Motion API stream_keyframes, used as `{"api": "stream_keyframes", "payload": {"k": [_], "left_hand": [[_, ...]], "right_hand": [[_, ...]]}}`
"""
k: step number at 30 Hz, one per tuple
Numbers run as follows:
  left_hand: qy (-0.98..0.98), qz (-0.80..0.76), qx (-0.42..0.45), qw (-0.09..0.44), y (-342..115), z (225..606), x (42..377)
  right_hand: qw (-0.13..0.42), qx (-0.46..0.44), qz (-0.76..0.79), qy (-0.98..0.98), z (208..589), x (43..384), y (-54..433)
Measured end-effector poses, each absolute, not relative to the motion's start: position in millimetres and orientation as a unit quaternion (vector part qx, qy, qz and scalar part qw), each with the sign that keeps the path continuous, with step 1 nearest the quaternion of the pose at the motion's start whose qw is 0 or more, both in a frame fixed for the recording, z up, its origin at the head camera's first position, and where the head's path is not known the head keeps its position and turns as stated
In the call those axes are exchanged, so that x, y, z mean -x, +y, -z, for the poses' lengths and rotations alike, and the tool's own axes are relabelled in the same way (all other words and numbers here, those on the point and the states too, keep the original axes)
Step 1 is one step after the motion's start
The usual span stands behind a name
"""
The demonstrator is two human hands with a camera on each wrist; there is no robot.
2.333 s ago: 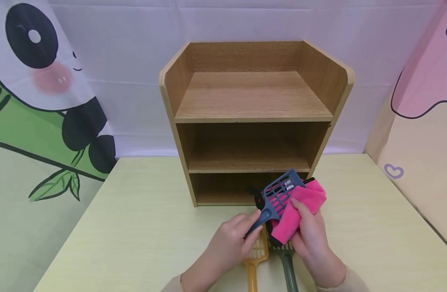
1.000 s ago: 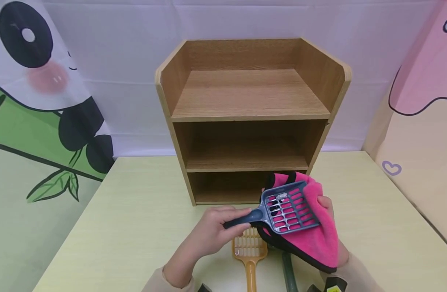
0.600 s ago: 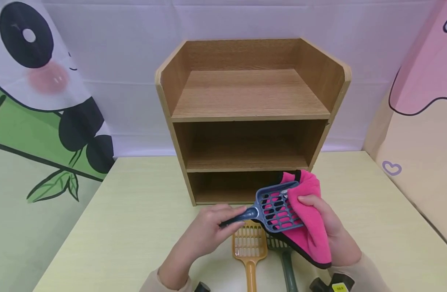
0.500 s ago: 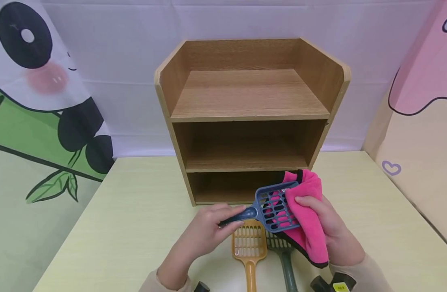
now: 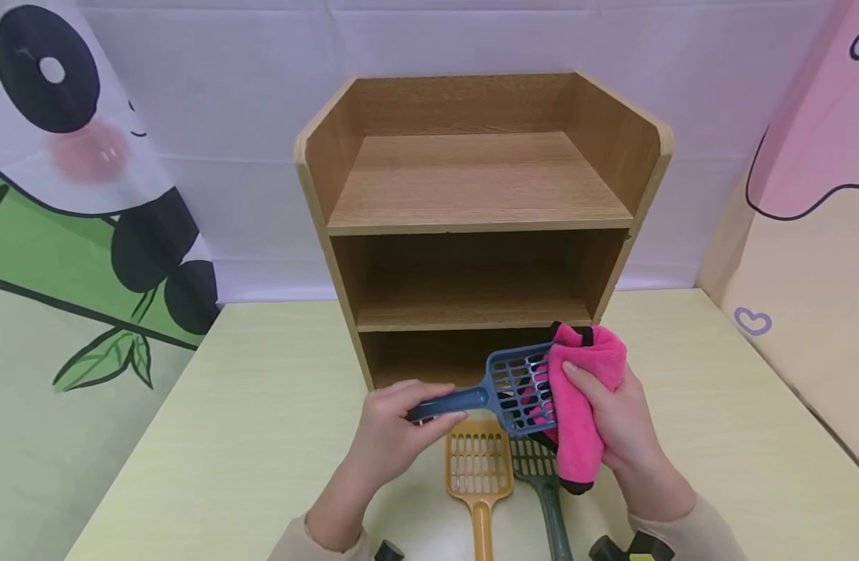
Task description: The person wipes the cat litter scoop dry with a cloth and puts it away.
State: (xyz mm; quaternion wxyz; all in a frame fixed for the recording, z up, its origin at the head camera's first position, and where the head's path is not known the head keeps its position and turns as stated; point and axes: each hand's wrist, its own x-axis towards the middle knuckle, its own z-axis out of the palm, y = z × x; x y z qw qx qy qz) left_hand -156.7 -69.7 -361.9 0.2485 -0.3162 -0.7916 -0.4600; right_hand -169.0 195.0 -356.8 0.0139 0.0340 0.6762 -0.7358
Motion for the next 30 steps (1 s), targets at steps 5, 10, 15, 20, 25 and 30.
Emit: {"api": "stream_keyframes", "payload": {"k": [5,10,15,20,25,30], "left_hand": [[-0.794,0.530,0.241,0.174,-69,360,155],[-0.799,0.536,0.231,0.149,-68,360,157],[-0.796,0.534,0.239,0.156,-68,359,160],[-0.796,0.543,0.233,0.131,-67,358,161],[-0.792,0.551,0.230,0.122,-62,360,161],[-0.788,0.560,0.231,0.108,-58,365,162]], "right_hand": [[-0.002,-0.034,0.721,0.692,359,170,193],[-0.025,-0.004,0.710,0.704,357,168,195],[-0.105,-0.004,0.744,0.659,347,166,202],[-0.181,0.062,0.716,0.672,345,162,205],[-0.246,0.245,0.570,0.745,353,162,200],[-0.263,0.324,0.343,0.842,357,165,195]]}}
